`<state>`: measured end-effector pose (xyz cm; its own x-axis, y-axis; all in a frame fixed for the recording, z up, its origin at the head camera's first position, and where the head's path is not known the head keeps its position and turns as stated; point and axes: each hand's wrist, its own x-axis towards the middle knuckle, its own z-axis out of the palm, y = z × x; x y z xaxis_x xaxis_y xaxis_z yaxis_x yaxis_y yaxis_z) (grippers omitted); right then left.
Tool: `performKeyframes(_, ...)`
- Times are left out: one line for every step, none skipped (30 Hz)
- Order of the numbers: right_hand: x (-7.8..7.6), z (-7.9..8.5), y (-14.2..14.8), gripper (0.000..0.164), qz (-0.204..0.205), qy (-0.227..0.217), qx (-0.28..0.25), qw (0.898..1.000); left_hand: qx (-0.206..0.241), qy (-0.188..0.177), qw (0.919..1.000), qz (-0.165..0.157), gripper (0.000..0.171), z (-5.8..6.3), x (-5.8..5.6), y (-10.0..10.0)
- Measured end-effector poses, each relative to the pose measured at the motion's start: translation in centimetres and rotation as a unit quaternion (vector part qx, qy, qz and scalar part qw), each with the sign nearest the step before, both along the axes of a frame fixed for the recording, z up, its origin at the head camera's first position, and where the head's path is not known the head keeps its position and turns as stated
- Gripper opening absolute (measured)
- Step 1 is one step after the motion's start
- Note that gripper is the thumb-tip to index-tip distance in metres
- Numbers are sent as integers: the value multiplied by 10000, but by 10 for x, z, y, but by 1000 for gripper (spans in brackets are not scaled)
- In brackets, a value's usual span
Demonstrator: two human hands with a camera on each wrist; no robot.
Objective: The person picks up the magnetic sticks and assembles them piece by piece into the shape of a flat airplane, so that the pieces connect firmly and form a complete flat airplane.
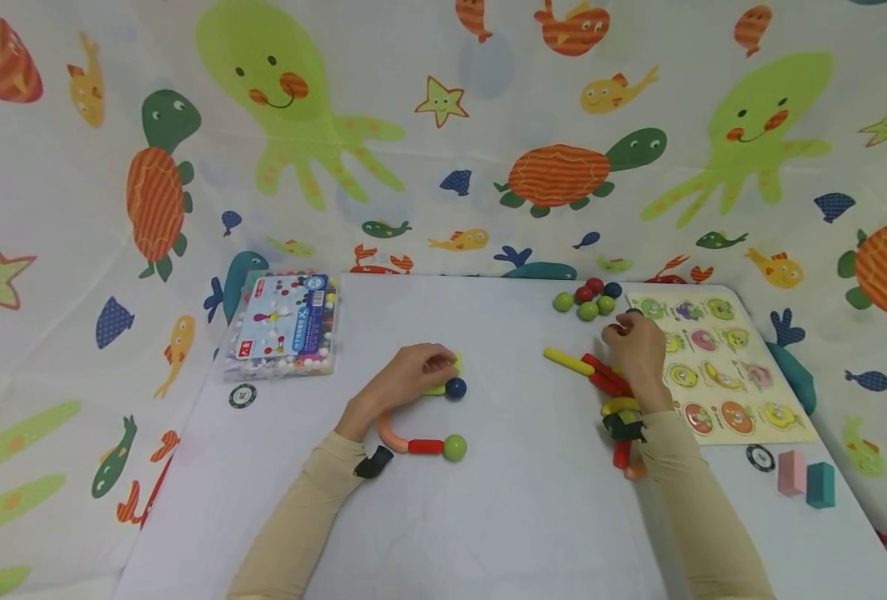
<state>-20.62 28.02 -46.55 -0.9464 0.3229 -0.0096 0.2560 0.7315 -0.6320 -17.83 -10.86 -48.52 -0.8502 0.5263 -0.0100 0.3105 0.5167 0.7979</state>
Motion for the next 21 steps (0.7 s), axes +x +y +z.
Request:
performKeyframes(0,0,1,40,35,-20,25,10000,1,-4,10000,-13,30,0,0,1)
performKeyframes(0,0,1,40,68,-43,41,10000,14,1,10000,-25,31,1,0,2)
performKeyframes(0,0,2,40,111,-74,47,9999,13,9,10000,-36,31,2,0,3)
performKeyframes(0,1,2,41,152,-120,32,9998,3,14,10000,-42,31,2,0,3)
performKeyframes(-1,1,2,41,178,-173,34,9997,10,21,10000,-53,32,3,0,4)
performKeyframes(-1,2,1,42,196,-243,24,9995,-2,32,10000,-69,32,3,0,4)
performKeyframes(-1,3,1,43,211,-330,22,9992,-22,40,9999,-91,31,3,-1,4)
performKeyframes(-2,3,0,44,214,-419,22,9989,-59,43,9999,-112,32,3,-1,4)
performKeyframes(-2,4,-1,45,227,-517,32,9984,-107,39,9998,-136,32,2,-1,4)
performKeyframes(-3,4,-1,46,233,-621,32,9978,-144,37,9998,-163,32,2,-1,4)
performKeyframes(-3,3,-2,47,247,-710,49,9972,-169,38,9997,-188,33,2,-1,4)
performKeyframes(-4,3,-2,48,265,-780,63,9966,-199,30,9996,-212,33,1,-2,4)
performKeyframes(-4,2,-3,49,283,-832,82,9961,-223,20,9995,-230,33,0,-1,4)
performKeyframes(-5,1,-3,49,308,-861,128,9957,-229,3,9994,-242,33,0,-1,4)
performKeyframes(-5,0,-3,50,337,-883,174,9954,-231,-8,9994,-246,33,0,-1,4)
performKeyframes(-5,-1,-3,50,367,-895,225,9951,-232,-17,9994,-245,32,0,-1,4)
performKeyframes(-5,-2,-4,50,385,-895,276,9949,-243,-22,9994,-239,32,-1,-1,4)
performKeyframes(-5,-3,-4,51,408,-896,334,9946,-252,-22,9994,-235,31,-1,0,4)
performKeyframes(-5,-4,-4,50,433,-901,382,9943,-261,-21,9994,-223,31,-2,0,4)
performKeyframes(-4,-4,-4,51,452,-913,406,9940,-266,-13,9994,-214,30,-3,0,5)
performKeyframes(-4,-4,-4,51,464,-920,405,9939,-277,3,9994,-203,30,-3,0,5)
